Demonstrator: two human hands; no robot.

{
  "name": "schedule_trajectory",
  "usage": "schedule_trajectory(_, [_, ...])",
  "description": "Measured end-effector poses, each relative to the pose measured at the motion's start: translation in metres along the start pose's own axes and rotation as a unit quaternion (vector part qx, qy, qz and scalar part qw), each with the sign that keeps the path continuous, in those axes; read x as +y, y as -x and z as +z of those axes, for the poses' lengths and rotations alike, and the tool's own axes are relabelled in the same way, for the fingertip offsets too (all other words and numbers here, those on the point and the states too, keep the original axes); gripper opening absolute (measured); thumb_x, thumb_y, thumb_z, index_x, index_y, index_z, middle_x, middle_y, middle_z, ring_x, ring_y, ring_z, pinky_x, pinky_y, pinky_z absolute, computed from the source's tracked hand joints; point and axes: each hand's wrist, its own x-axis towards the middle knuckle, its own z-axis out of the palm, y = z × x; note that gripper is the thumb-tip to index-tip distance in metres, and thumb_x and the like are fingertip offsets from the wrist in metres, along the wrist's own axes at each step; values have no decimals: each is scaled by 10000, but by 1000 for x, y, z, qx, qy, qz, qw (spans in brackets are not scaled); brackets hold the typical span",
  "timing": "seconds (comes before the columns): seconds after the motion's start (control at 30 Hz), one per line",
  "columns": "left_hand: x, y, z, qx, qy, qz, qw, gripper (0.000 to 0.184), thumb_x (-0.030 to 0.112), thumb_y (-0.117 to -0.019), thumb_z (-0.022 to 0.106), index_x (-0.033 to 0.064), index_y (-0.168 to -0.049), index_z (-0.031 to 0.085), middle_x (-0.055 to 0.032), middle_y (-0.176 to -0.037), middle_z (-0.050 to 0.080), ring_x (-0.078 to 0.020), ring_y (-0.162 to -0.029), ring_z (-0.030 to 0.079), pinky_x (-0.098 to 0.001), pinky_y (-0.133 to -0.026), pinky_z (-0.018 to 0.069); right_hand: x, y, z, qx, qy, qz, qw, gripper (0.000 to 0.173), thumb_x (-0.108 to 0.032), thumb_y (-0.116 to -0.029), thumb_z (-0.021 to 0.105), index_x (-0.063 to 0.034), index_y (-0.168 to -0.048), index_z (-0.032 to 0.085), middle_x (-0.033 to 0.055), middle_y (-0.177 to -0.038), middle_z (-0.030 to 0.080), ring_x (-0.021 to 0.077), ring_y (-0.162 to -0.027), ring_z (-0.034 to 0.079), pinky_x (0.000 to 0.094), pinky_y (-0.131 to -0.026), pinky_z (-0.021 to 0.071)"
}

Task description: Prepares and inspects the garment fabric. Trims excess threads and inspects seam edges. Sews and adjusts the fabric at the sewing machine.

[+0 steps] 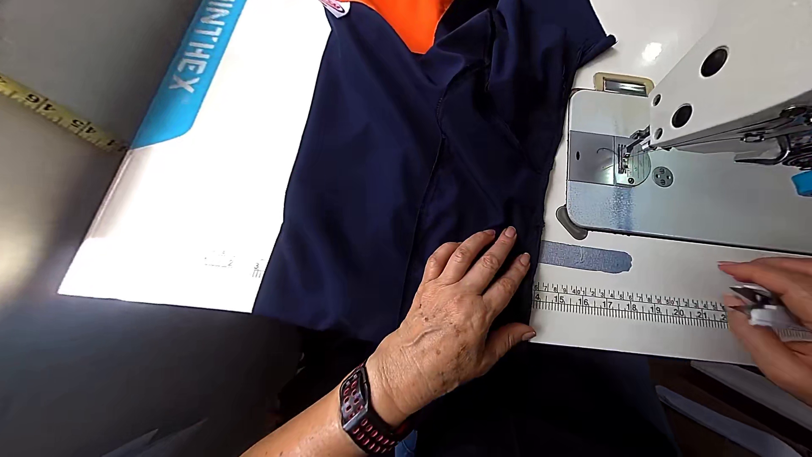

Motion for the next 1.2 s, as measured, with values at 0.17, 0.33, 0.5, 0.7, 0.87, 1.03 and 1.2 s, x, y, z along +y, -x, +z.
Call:
schedule_trajectory(0.17, [1,2,2,6,12,-2,1000,595,608,-1002,446,198,-1362,683,-78,-1520,548,-281,-1427,462,-484,-1115,345,-54,-60,54,38,-112,-100,988,142,-198,-898,644,-66,-885,695,126,-1064,612,63,-837,581,132,-676,463])
schedule_trajectory(0.33, [0,3,3,14,12,-3,1000,604,613,-999,443,190,-1355,686,-77,-1511,556,-274,-1424,462,-466,-1109,347,-83,-112,91,-9,-119,-147,982,149,-148,-850,678,-26,-914,735,182,-1084,658,185,-768,658,268,-590,521])
schedule_trajectory(0.5, [0,1,1,4,21,-7,1000,610,618,-1000,431,192,-1354,686,-62,-1524,546,-269,-1425,464,-471,-1101,353,-75,-122,84,-47,-126,-108,985,95,-99,-871,666,-11,-855,699,126,-975,643,160,-778,635,250,-606,506])
schedule_trajectory(0.7, [-12,-34,-14,28,100,4,995,309,343,-965,594,117,-1057,785,-63,-1132,737,-271,-1076,656,-443,-839,498,-74,-124,74,-82,-181,-20,980,159,-199,-909,700,-40,-902,707,63,-963,622,56,-811,584,166,-684,464])
schedule_trajectory(0.87, [-24,-87,-3,48,237,-6,970,257,153,-854,778,13,-1069,772,-137,-951,699,-242,-904,672,-349,-817,551,-83,-121,69,-78,-254,51,963,82,-139,-913,709,-72,-866,704,23,-967,630,4,-802,590,127,-670,464])
schedule_trajectory(1.03, [-36,-109,-1,36,256,46,965,66,107,-836,783,59,-869,812,-115,-890,706,-200,-886,671,-317,-784,534,-85,-116,70,0,-232,10,973,110,-155,-885,745,-51,-854,725,53,-997,631,24,-854,596,121,-706,467])
schedule_trajectory(1.2, [-44,-124,-20,-57,281,-5,958,107,139,-911,717,94,-865,802,-18,-807,747,-51,-763,671,-273,-707,506,-77,-114,50,-30,-180,32,983,403,-361,-900,736,-19,-1103,670,94,-1087,607,84,-869,574,197,-698,458])
